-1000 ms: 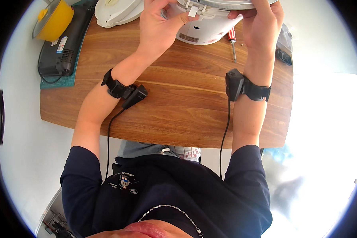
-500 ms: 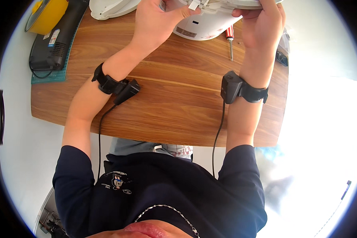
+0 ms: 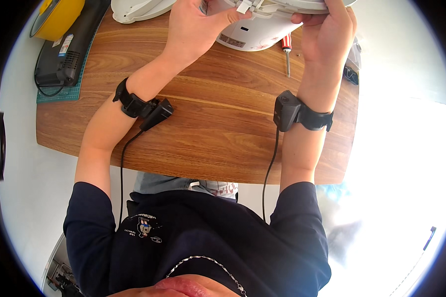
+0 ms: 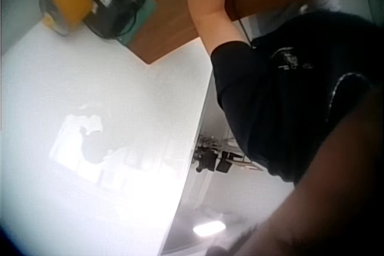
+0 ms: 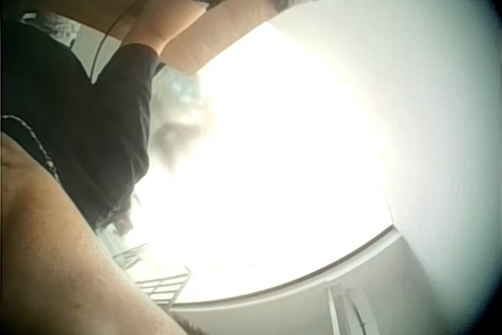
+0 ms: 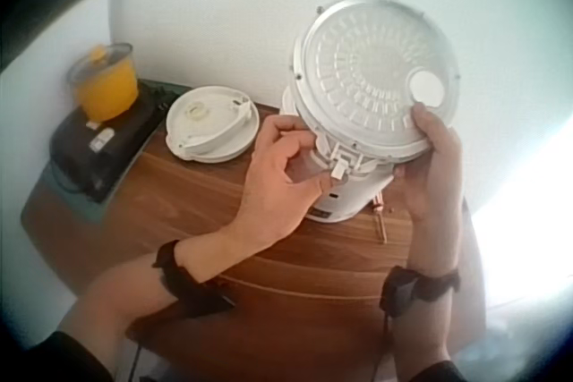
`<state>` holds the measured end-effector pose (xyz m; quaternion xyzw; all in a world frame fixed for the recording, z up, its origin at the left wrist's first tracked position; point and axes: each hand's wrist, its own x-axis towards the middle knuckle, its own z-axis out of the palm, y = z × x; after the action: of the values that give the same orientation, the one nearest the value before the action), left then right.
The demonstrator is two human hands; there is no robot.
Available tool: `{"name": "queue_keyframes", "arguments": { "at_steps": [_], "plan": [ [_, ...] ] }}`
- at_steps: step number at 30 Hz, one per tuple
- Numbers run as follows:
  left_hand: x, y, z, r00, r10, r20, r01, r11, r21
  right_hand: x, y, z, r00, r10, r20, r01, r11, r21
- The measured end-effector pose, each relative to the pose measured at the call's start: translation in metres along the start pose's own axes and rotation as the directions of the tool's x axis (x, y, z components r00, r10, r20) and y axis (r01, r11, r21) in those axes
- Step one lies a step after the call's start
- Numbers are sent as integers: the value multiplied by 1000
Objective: The person uses a screwdriver to remove screws from a white plastic lid, then detaches a curved plastic piece. They place the lid aside and pick up a white rice cooker, attempting to fit the lid onto the cooker body multiple times before removing it again.
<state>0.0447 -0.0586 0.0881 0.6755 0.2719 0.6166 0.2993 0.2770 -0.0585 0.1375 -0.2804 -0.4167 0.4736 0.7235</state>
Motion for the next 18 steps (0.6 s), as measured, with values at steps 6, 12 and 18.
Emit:
{"name": "queue_keyframes", "arguments": {
  "at_steps": [6, 12, 18],
  "plan": [
    [0, -2, -3, 1000, 13, 4, -13, 1000, 3, -31, -8, 67, 972, -232, -33, 210, 926, -315],
    [-1, -2, -3, 999, 37, 8, -37, 999, 13, -31, -5, 70, 947, -321, -20, 304, 913, -272],
    [3, 1, -4, 998, -42, 42, 42, 999, 23, -32, -12, 59, 941, -303, 154, 335, 902, -272]
  ]
}}
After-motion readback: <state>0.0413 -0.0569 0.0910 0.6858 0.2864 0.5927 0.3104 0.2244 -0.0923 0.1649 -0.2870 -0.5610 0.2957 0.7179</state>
